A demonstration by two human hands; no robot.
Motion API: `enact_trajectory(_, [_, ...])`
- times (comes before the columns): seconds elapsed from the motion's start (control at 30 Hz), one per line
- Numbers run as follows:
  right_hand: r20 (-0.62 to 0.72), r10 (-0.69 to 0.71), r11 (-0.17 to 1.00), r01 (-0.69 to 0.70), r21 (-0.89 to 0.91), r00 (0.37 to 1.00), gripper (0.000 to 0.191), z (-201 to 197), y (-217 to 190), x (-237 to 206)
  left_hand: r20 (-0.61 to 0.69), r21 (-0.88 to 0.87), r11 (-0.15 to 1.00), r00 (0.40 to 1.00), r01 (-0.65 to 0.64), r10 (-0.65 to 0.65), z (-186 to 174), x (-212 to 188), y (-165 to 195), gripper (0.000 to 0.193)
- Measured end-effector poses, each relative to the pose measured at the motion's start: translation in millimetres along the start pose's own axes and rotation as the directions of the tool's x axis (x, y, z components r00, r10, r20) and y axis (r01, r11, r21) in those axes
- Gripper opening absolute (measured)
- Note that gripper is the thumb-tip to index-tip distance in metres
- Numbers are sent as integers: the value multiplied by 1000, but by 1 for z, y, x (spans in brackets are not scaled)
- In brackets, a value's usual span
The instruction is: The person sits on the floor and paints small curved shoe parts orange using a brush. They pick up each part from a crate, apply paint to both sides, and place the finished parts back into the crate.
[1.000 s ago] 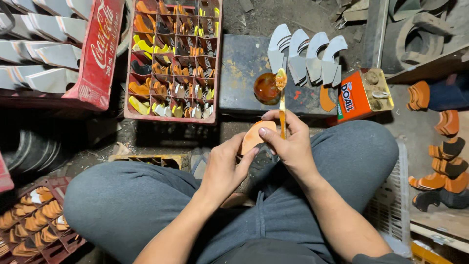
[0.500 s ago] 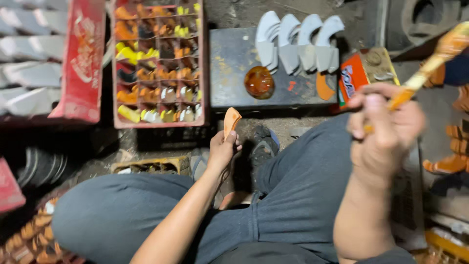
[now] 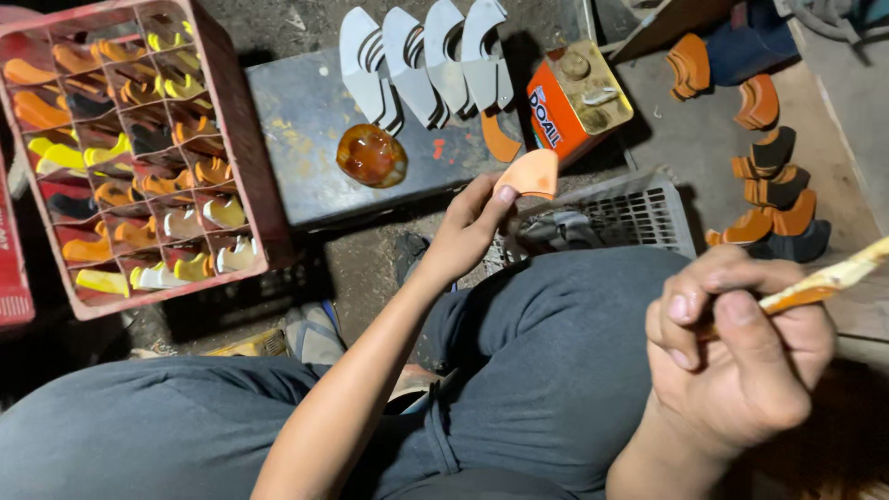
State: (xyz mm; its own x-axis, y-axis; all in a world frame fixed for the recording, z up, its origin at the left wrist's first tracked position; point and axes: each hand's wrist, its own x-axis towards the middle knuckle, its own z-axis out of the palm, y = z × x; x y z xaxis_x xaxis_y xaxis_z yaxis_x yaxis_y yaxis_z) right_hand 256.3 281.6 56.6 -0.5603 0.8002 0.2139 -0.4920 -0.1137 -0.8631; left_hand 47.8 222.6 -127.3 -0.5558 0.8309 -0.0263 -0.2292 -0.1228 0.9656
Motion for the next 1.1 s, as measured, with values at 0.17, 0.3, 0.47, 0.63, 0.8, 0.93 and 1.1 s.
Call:
enact_trajectory(0.17, [-24,-38,999,38,-7,999,18,-21,-11,-11,282,-53,972,930,-228,234,9,21,23,34])
enact_trajectory(0.3, [-12,-28,1000,28,-2,1000,18,-23,-13,-14,364,423,877,929,-227,65,-3,63,-3,32])
enact_trajectory(0.47, [31,-16,999,15,33,999,19,-20,-12,-12,349,-5,999,936,42,-38,-12,86,-50,37])
enact_trajectory(0.63, [81,20,999,-24,47,997,19,-21,-10,-14,106,747,662,994,-55,-37,-12,78,-57,26])
enact_trajectory(0.8, [66,24,998,-27,49,998,18,-6,-10,-9,113,340,931,977,132,-180,2,61,-27,29])
enact_trajectory(0.93, [116,81,994,-89,68,990,26,27,-8,2,263,-41,991,959,124,-109,-34,44,22,29])
enact_trajectory(1.1, [252,200,963,-142,-230,947,45,64,19,33,-12,-168,984,998,58,-61,-99,-16,95,24])
